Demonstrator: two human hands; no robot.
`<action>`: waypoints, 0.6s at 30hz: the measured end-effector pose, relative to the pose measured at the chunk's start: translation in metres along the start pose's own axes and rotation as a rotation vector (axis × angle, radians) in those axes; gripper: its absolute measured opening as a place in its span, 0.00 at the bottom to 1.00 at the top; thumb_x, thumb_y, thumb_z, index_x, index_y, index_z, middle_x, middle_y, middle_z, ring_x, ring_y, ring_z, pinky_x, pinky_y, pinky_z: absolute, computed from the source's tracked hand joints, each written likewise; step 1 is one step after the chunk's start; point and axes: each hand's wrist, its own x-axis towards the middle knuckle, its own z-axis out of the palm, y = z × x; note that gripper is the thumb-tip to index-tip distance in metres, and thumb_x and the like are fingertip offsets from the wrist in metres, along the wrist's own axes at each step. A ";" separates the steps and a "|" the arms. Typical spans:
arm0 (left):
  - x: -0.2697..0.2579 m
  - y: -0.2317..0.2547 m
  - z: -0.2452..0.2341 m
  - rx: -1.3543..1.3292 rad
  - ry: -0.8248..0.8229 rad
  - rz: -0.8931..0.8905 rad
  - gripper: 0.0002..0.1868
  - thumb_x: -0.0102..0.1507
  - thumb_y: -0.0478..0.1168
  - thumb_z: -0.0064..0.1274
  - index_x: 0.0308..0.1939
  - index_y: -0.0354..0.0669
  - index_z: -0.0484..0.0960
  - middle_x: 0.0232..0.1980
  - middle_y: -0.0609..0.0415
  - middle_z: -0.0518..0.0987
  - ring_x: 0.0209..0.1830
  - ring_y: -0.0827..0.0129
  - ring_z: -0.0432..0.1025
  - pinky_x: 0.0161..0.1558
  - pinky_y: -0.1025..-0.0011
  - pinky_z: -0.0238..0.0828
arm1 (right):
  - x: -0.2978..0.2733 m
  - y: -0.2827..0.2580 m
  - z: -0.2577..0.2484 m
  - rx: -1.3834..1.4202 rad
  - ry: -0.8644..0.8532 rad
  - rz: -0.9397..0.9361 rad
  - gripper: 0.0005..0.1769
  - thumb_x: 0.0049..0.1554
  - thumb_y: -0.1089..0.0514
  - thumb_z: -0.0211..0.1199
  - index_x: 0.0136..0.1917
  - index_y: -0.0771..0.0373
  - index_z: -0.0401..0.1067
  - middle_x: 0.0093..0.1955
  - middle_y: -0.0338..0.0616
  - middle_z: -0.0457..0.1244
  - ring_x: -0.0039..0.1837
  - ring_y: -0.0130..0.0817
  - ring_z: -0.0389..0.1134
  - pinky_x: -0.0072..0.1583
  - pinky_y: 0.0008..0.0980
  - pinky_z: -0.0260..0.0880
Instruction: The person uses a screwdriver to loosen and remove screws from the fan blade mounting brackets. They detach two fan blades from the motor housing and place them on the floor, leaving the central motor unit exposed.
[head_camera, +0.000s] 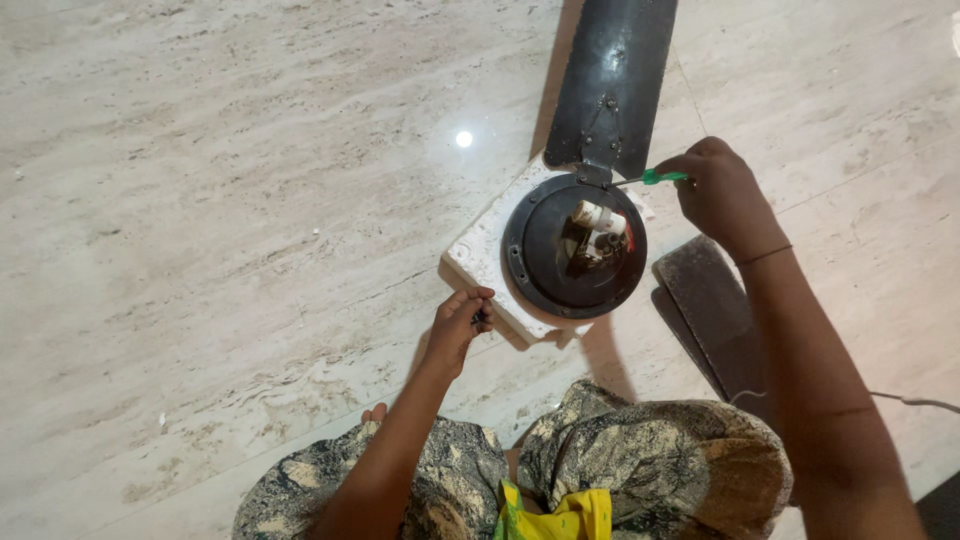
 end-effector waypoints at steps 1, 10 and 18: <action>0.000 0.000 -0.001 -0.002 0.002 -0.003 0.10 0.69 0.35 0.45 0.49 0.35 0.80 0.36 0.56 0.76 0.33 0.73 0.71 0.39 0.73 0.72 | -0.007 -0.003 0.005 0.056 0.027 0.026 0.14 0.57 0.68 0.65 0.54 0.57 0.82 0.51 0.53 0.65 0.50 0.46 0.69 0.53 0.38 0.72; 0.000 0.001 -0.003 0.003 -0.010 -0.001 0.10 0.69 0.35 0.45 0.49 0.36 0.81 0.36 0.56 0.76 0.34 0.74 0.71 0.39 0.74 0.72 | -0.053 -0.035 0.034 0.301 0.398 0.199 0.17 0.62 0.71 0.66 0.64 0.67 0.75 0.57 0.55 0.64 0.52 0.40 0.70 0.52 0.32 0.73; -0.001 0.004 -0.003 0.026 0.023 -0.018 0.10 0.70 0.35 0.44 0.49 0.36 0.81 0.36 0.56 0.76 0.34 0.74 0.71 0.39 0.73 0.71 | -0.064 -0.038 0.045 0.606 0.689 0.224 0.18 0.67 0.72 0.63 0.69 0.75 0.70 0.65 0.57 0.67 0.67 0.38 0.72 0.66 0.31 0.77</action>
